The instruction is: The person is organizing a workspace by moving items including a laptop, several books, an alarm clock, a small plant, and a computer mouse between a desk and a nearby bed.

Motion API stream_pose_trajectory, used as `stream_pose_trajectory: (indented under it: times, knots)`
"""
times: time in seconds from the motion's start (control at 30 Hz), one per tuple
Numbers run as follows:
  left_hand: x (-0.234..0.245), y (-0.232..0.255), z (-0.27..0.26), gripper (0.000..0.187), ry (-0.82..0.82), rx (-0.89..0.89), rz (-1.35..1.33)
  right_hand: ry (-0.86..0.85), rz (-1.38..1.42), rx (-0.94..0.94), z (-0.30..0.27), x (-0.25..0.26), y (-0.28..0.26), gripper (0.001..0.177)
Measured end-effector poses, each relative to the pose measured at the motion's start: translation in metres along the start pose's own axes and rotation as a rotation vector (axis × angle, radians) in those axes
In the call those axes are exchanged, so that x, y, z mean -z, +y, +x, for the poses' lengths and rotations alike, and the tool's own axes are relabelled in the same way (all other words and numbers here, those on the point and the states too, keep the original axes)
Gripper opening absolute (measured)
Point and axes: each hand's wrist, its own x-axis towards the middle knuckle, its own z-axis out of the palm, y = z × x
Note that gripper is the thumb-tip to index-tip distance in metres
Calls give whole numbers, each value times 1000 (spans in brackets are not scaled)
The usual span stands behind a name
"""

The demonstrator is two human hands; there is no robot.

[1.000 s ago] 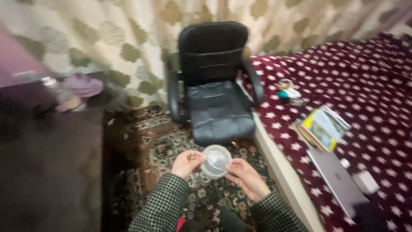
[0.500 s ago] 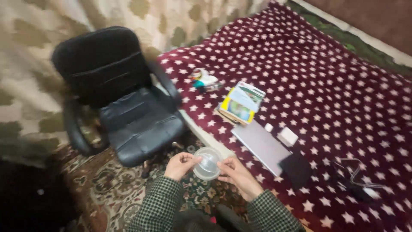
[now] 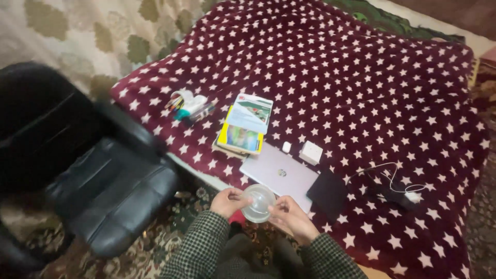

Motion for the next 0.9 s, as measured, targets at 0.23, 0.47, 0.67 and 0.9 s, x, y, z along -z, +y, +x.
stream_pose_trajectory:
  times: [0.23,0.47,0.67,0.9]
  knots:
    - [-2,83,80,59,-156,91,322,187,-213,-29,83,25,-36,34]
    - [-11,134,154,52,-233,-72,507,281,-505,93,150,42,-74,41]
    - [-56,122,258,43,-287,-310,693,409,-519,194,228,79,-69,42]
    - [-100,114,339,48,-324,-322,695,468,-685,236,319,119,-53,38]
